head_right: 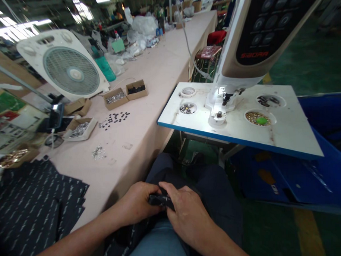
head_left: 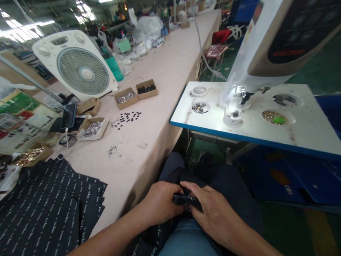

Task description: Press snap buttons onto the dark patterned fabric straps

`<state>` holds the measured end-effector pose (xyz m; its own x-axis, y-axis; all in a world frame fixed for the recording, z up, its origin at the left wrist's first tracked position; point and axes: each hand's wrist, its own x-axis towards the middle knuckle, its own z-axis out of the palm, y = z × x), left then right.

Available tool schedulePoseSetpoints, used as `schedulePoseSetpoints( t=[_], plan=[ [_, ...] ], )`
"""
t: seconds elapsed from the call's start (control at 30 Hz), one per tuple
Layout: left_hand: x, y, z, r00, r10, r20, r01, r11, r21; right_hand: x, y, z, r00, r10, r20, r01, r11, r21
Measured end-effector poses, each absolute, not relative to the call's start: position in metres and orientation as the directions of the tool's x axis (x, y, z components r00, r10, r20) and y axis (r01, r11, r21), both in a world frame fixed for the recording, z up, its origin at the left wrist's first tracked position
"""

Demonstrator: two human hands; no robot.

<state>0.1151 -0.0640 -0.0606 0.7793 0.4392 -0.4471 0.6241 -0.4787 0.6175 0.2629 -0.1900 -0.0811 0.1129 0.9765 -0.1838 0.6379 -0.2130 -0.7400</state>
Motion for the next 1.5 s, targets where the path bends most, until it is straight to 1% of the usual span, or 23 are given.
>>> schedulePoseSetpoints(
  t=[0.07,0.13,0.2,0.3,0.4,0.5,0.63,0.8,0.93,1.03,1.13,1.23,1.3,1.33,1.4,1.5],
  plan=[
    [0.114,-0.061,-0.062,0.779,0.411,-0.473,0.622,-0.411,0.666,0.267,-0.187,-0.079,0.119,0.968,-0.219,0.551,-0.248,-0.797],
    [0.112,-0.056,-0.064,0.785,0.344,-0.515,0.610,-0.286,0.739,0.271,-0.184,-0.077,0.103,0.956,-0.274,0.411,-0.292,-0.864],
    [0.111,-0.052,-0.064,0.790,0.277,-0.547,0.599,-0.162,0.784,0.275,-0.182,-0.074,0.074,0.943,-0.324,0.271,-0.332,-0.904],
    [0.110,-0.049,-0.061,0.774,0.247,-0.583,0.613,-0.065,0.787,0.277,-0.180,-0.072,0.043,0.921,-0.387,0.110,-0.390,-0.914],
    [0.111,-0.049,-0.057,0.746,0.233,-0.624,0.635,0.034,0.772,0.278,-0.179,-0.072,0.025,0.905,-0.426,-0.007,-0.426,-0.905],
    [0.111,-0.049,-0.058,0.733,0.212,-0.646,0.643,0.095,0.760,0.278,-0.178,-0.074,0.005,0.891,-0.454,-0.093,-0.451,-0.887],
    [0.107,-0.047,-0.064,0.734,0.201,-0.649,0.650,0.070,0.756,0.280,-0.179,-0.076,-0.036,0.869,-0.493,-0.189,-0.491,-0.851],
    [0.105,-0.047,-0.067,0.738,0.162,-0.655,0.650,0.091,0.755,0.282,-0.181,-0.080,-0.077,0.880,-0.468,-0.206,-0.474,-0.856],
    [0.106,-0.050,-0.065,0.729,0.185,-0.659,0.647,0.128,0.752,0.282,-0.182,-0.087,-0.067,0.882,-0.466,-0.235,-0.467,-0.852],
    [0.107,-0.053,-0.066,0.710,0.213,-0.671,0.651,0.166,0.741,0.283,-0.180,-0.088,-0.033,0.881,-0.472,-0.209,-0.468,-0.859],
    [0.106,-0.058,-0.072,0.719,0.221,-0.659,0.618,0.231,0.752,0.288,-0.178,-0.084,-0.019,0.889,-0.457,-0.124,-0.456,-0.881],
    [0.104,-0.063,-0.077,0.734,0.218,-0.643,0.554,0.354,0.753,0.300,-0.175,-0.082,-0.067,0.899,-0.432,-0.063,-0.436,-0.898],
    [0.102,-0.064,-0.078,0.750,0.184,-0.636,0.518,0.434,0.737,0.311,-0.172,-0.082,-0.127,0.896,-0.426,-0.005,-0.430,-0.903],
    [0.102,-0.065,-0.078,0.757,0.166,-0.632,0.504,0.468,0.726,0.316,-0.170,-0.081,-0.146,0.894,-0.423,0.054,-0.420,-0.906],
    [0.101,-0.065,-0.077,0.766,0.137,-0.628,0.483,0.522,0.703,0.326,-0.165,-0.079,-0.158,0.904,-0.398,0.227,-0.360,-0.905],
    [0.101,-0.070,-0.080,0.776,0.111,-0.620,0.471,0.552,0.688,0.334,-0.159,-0.076,-0.161,0.943,-0.290,0.491,-0.178,-0.853]
  ],
)
